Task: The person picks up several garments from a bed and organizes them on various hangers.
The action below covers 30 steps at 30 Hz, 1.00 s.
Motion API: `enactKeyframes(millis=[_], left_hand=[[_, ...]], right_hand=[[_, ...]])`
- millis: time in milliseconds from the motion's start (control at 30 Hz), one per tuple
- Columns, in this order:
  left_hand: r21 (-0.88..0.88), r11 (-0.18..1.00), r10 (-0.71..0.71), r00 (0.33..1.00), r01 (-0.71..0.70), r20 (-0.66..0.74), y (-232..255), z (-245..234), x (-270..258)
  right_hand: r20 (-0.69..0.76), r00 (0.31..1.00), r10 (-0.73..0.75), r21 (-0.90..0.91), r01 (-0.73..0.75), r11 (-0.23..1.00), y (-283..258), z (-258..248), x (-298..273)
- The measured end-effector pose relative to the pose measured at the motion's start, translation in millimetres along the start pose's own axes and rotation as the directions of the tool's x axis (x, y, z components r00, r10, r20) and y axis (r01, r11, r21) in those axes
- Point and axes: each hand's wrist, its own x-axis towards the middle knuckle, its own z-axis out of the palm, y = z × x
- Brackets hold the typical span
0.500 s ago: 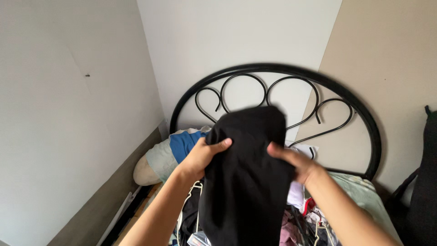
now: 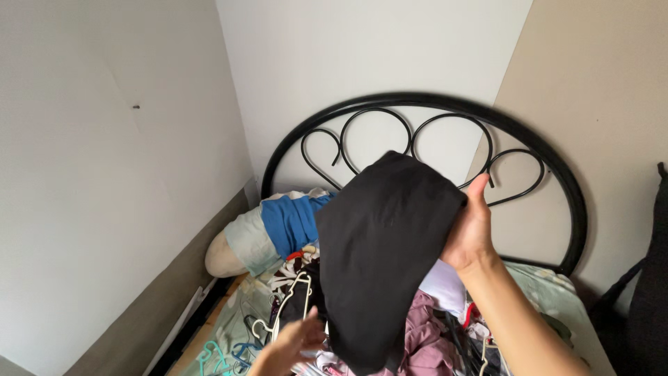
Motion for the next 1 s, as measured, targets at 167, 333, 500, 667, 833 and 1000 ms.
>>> enactKeyframes(millis=[167,333,500,667,833,1000], left_hand=[[-0.389,0.915,-0.092,0.995,0.102,0.043,-62,40,26],[-0.581,0.808,0.024,0.98,0.096,0.196,-47,72,30],[-0.608,0.794,0.197,0.932,0.031,0.305,-28,91,16],[-0.923,0.354,0.375,0.927,-0.149,-0.006,20,70,-38],[-0.945,0.113,0.684,0.714,-0.306,-0.15,88,48,-111],[-0.917,-0.211,0.746,0.549,-0.34,-0.376,143,12,-125]], right_hand=[[-0.005,0.995,-0.098,0.097,0.098,0.99,-3,0,14],[0.04,0.989,-0.142,0.151,0.135,0.979,-29,12,24],[-0.006,0.988,-0.156,0.108,0.156,0.982,-47,24,33],[-0.054,0.981,-0.188,-0.096,0.182,0.979,-56,16,37],[-0.145,0.967,-0.21,-0.102,0.197,0.975,-70,-8,43],[-0.217,0.955,-0.204,-0.127,0.18,0.975,-61,-19,47]])
